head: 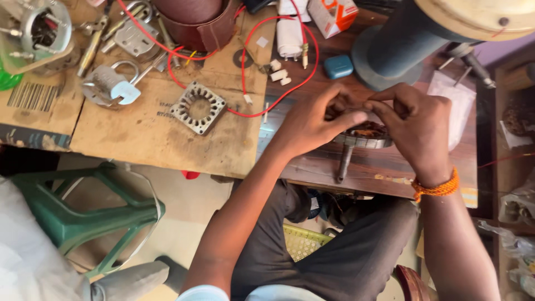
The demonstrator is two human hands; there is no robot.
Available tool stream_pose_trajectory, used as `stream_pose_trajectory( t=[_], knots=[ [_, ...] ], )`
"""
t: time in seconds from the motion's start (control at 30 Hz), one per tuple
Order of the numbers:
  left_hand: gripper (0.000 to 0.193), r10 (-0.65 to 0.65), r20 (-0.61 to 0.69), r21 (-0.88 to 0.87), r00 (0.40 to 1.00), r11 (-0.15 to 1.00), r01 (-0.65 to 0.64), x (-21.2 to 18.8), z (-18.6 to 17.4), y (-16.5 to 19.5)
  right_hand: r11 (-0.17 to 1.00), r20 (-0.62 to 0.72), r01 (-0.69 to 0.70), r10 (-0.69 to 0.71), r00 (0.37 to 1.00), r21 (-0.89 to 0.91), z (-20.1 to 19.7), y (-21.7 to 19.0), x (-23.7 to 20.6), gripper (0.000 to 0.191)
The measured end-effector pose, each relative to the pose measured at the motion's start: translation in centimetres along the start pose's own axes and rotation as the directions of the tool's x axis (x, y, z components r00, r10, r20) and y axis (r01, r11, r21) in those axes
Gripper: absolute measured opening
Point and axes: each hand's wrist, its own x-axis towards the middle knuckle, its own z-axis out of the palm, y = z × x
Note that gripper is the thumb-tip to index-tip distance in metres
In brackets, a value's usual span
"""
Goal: The person works at a cluttered workbench fitting copper wire coils into the slots of a circular motor armature, pressing and seating each winding by hand. They then lift the armature and align it onto a shaft passing through a square motor end plate, adjusting it into place.
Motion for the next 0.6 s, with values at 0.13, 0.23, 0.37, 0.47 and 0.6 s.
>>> stream_pose_trajectory(
  t=[0.13,0.23,0.37,0.47,0.6],
  knots=[
    [0.037,0.078,0.059,-0.001,0.995,0.997,-0.078,2.2,0.5,-1.1,1.0,-0.018,0.023,-0.023,1.0,-0.016,-0.3,-0.3,-0.2,0.012],
    [0.023,0.044,0.151,-0.112,0.987,0.993,-0.027,2.7,1.1,-2.2,0.998,-0.019,0.037,-0.038,0.999,-0.054,-0.5,-0.8,-0.4,0.014],
    [0.017,0.041,0.265,-0.2,0.963,0.98,0.013,2.5,0.5,-3.6,0.999,0.046,-0.033,0.035,0.998,-0.033,-1.7,-2.3,-1.4,0.015],
    [0.016,0.097,0.338,-0.332,0.936,0.943,0.022,2.3,-0.6,-4.3,0.991,0.116,-0.116,0.123,0.986,-0.064,-3.4,-3.9,-2.6,0.016],
    [0.017,0.082,0.389,-0.297,0.918,0.954,0.04,2.3,-1.1,-4.4,0.985,0.129,-0.165,0.171,0.977,-0.056,-3.6,-5.7,-4.7,0.016]
  ],
)
